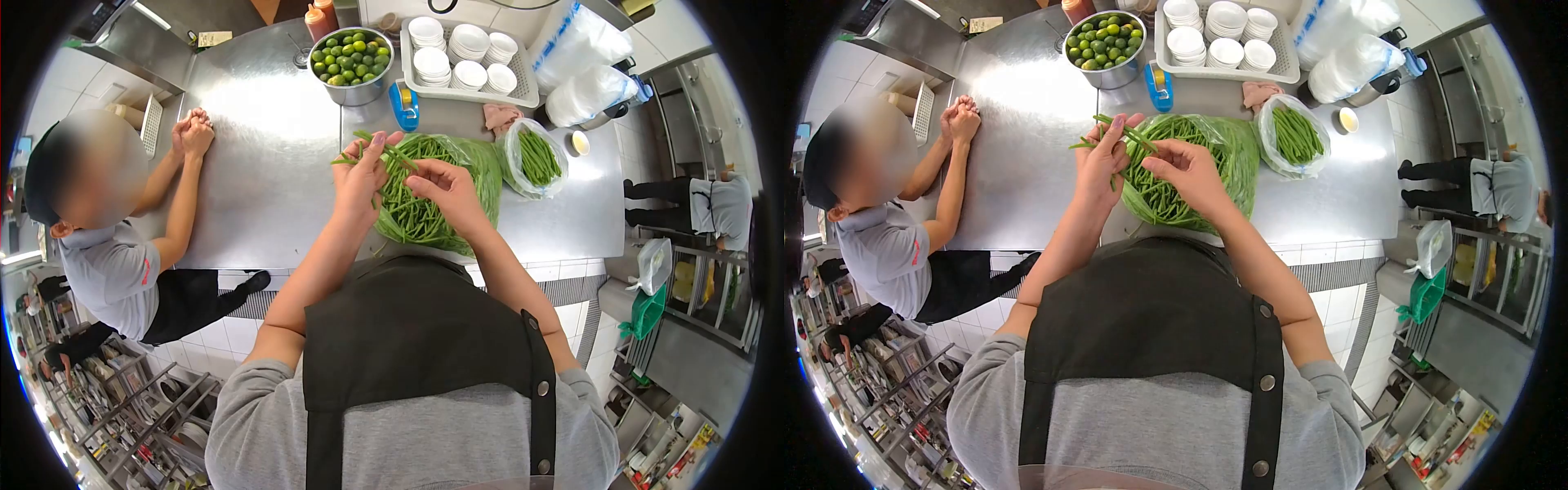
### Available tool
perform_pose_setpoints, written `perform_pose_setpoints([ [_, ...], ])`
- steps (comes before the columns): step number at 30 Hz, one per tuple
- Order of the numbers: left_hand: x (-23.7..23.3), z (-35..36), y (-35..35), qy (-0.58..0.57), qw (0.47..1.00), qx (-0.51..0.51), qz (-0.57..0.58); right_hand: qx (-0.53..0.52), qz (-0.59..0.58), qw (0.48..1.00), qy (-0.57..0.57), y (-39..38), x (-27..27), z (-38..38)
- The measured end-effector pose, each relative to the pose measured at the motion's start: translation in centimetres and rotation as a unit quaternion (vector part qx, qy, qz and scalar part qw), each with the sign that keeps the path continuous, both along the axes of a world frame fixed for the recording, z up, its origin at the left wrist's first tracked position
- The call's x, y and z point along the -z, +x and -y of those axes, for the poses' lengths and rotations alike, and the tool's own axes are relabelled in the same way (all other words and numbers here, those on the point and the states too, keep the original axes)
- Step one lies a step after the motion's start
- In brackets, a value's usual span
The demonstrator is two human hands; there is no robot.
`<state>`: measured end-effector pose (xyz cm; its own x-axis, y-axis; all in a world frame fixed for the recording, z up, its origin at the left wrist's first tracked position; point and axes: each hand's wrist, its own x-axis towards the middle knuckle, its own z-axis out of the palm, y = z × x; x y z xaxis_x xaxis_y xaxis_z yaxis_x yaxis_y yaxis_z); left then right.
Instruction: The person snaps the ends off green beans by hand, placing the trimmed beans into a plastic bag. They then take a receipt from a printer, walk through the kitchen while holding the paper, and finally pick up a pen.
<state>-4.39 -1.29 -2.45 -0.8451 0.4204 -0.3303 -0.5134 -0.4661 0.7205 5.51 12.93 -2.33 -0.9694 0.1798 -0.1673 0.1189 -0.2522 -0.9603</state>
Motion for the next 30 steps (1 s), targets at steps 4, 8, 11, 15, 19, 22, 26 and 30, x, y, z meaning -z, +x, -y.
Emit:
perform_pose_setpoints([
  [4, -0.2, 0.1, 0.0, 0.005, 1.000, -0.002, 0.002, 0.028, 0.031, 0.990, -0.135, -0.1, 0.4, -0.4],
  [8, -0.5, -0.2, 0.1, 0.007, 1.000, -0.002, -0.011, 0.037, 0.027, 0.997, -0.060, -0.2, 1.2, -0.5],
  [11, -0.8, -0.2, 0.2, -0.004, 1.000, 0.001, -0.011, 0.099, 0.008, 0.995, -0.024, -0.4, 0.9, 0.0],
  [15, -0.6, -0.1, 0.2, -0.013, 0.999, 0.027, -0.021, 0.103, -0.014, 0.994, -0.010, -0.7, 0.7, 0.0],
  [19, -0.5, -0.3, 0.4, -0.012, 0.999, 0.021, -0.022, 0.077, -0.011, 0.995, 0.056, -0.5, 0.7, -0.1],
  [22, -0.2, -0.4, 0.5, -0.012, 0.999, 0.010, -0.034, 0.073, -0.008, 0.994, 0.077, -0.5, 0.8, 0.1],
  [26, -0.4, -0.5, 0.6, -0.019, 0.998, -0.007, -0.054, 0.066, -0.001, 0.992, 0.105, -0.4, 0.9, 0.2],
  [30, -0.8, -0.6, 0.9, -0.025, 0.996, -0.026, -0.078, 0.065, 0.000, 0.991, 0.113, -0.6, 0.6, 0.5],
])
